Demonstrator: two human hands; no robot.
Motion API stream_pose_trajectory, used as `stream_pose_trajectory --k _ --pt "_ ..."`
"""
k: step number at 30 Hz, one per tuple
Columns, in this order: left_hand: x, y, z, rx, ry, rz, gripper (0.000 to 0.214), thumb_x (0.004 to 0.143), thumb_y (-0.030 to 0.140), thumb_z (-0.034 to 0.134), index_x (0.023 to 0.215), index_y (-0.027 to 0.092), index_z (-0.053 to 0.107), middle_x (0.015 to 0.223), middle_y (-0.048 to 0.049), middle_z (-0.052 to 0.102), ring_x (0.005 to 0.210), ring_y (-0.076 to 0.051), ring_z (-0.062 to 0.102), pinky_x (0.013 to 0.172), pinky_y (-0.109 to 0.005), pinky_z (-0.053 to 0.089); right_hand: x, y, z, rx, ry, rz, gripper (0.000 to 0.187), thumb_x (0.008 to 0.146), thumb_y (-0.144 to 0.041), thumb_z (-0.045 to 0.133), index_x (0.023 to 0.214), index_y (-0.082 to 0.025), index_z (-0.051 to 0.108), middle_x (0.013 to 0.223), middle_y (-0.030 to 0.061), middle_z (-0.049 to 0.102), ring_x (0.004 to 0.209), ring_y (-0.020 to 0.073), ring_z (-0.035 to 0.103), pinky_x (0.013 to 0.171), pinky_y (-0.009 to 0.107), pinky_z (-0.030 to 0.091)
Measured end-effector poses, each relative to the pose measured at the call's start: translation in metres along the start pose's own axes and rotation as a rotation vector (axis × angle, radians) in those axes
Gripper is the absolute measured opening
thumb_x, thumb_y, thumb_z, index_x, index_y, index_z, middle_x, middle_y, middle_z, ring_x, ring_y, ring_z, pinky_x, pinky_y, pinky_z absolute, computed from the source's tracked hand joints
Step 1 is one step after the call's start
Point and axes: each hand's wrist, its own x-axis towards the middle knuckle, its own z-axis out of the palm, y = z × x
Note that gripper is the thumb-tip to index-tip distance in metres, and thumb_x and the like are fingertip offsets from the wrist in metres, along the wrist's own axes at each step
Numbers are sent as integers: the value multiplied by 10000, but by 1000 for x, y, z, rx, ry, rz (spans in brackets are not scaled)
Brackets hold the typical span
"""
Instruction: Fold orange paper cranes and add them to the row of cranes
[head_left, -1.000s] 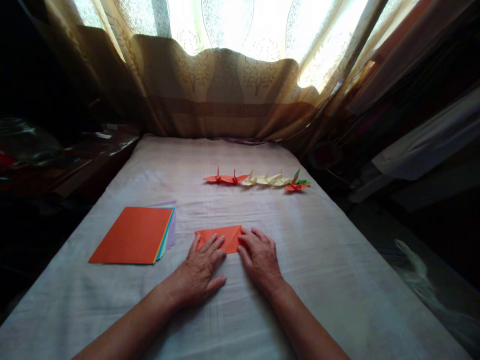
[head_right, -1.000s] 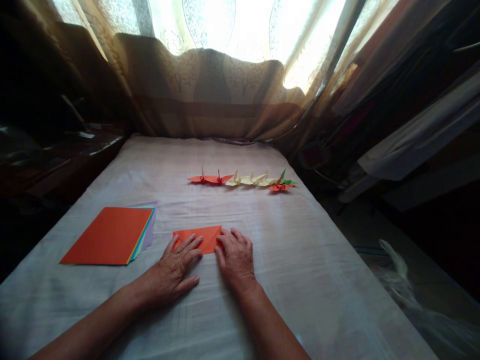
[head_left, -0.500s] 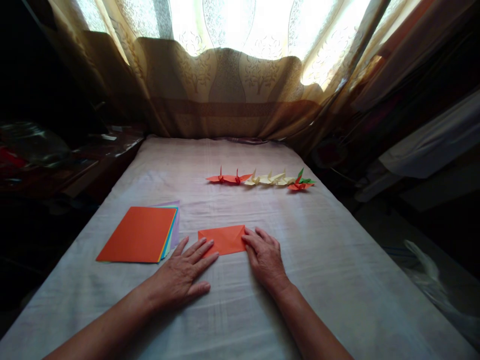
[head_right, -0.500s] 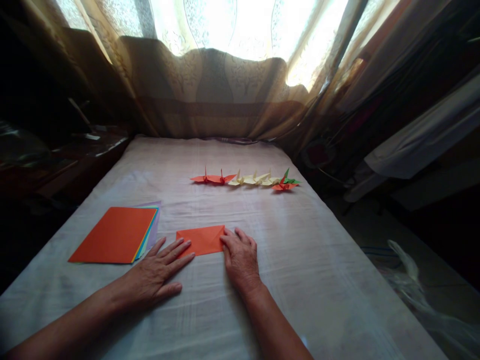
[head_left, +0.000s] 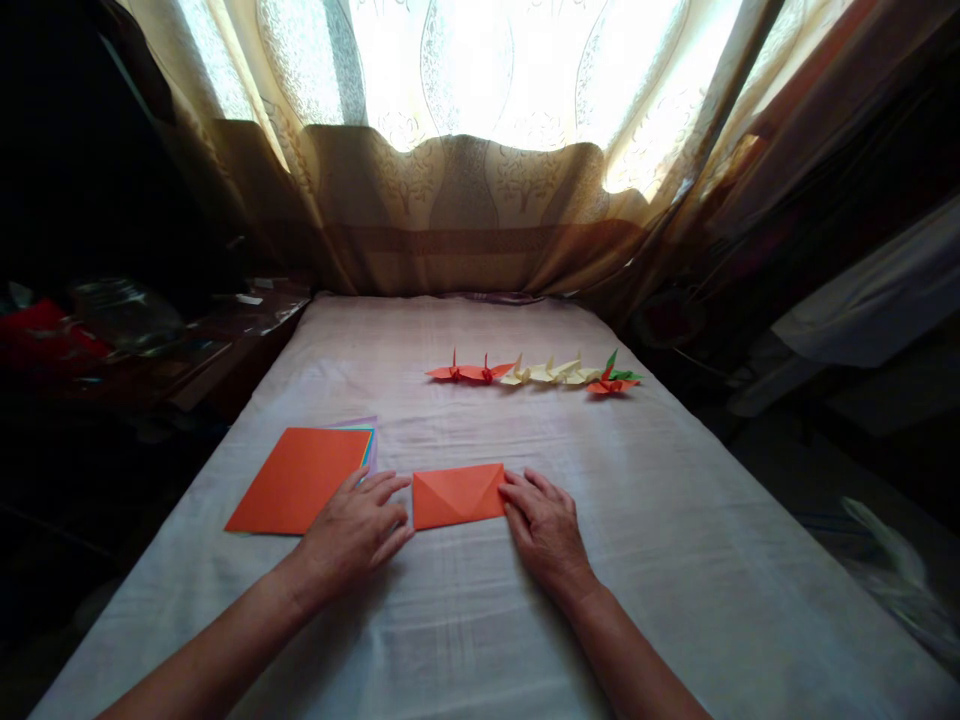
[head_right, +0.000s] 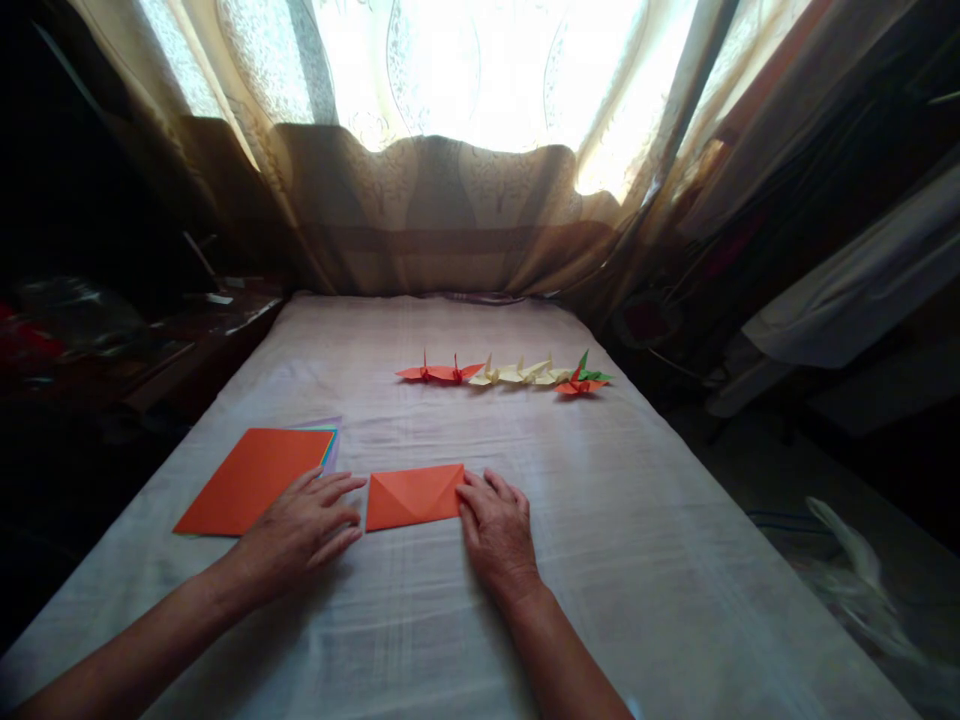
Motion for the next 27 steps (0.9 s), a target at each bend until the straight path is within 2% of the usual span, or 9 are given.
stream_pose_trajectory --k 2,5,11,15,18,21,24,27 --pt "18 9 3 -9 80 -124 212 931 325 512 967 221 694 1241 -88 647 1151 -269 583 1033 -445 401 0 0 0 0 -2 -3 240 903 -191 519 1058 -266 686 1251 36 661 1211 264 536 982 476 367" --pt "41 21 9 -10 84 -254 286 906 367 566 1109 180 637 1188 -125 653 1115 -290 587 980 -431 436 0 -1 -1 -3 -11 -11 244 910 -194 510 1067 -262 684 1256 36 658 1210 262 534 984 471 366" --pt "59 33 8 24 19 -309 212 836 357 646 949 178 636 1040 -97 655 1020 -296 586 897 -416 434 -1 -1 -2 -11 -5 -13 245 894 -209 521 1070 -252 685 1261 58 652 1220 253 531 1006 460 361" --pt "62 36 5 -3 -6 -327 168 823 309 628 920 173 609 991 -98 660 981 -290 600 852 -397 435 -2 5 2 -2 66 -25 291 887 -222 504 1134 -223 659 1263 89 644 1199 244 553 1009 438 383" --pt "64 33 6 -108 -5 -361 100 836 272 576 889 190 599 894 -71 687 889 -262 635 804 -372 452 -3 10 8 28 132 -21 370 881 -232 492 1231 -199 605 1258 109 641 1184 239 567 1004 420 407" --pt "65 29 10 -355 86 -432 154 819 272 562 954 223 617 858 -37 710 836 -231 665 759 -335 486 -2 13 11 79 177 15 434 871 -252 502 1298 -189 552 1247 120 643 1164 242 581 1004 421 425" --pt "68 28 15 -828 214 -502 355 745 367 636 1067 216 630 930 -42 732 829 -231 692 723 -328 534 -1 11 9 190 209 88 494 846 -295 547 1328 -189 518 1233 121 651 1131 252 605 993 435 448" --pt "71 33 17 -1282 268 -534 505 635 495 741 1008 164 661 893 -64 743 798 -253 703 716 -354 559 3 6 6 400 208 213 576 805 -338 616 1350 -197 491 1186 110 680 1073 249 639 956 429 487"
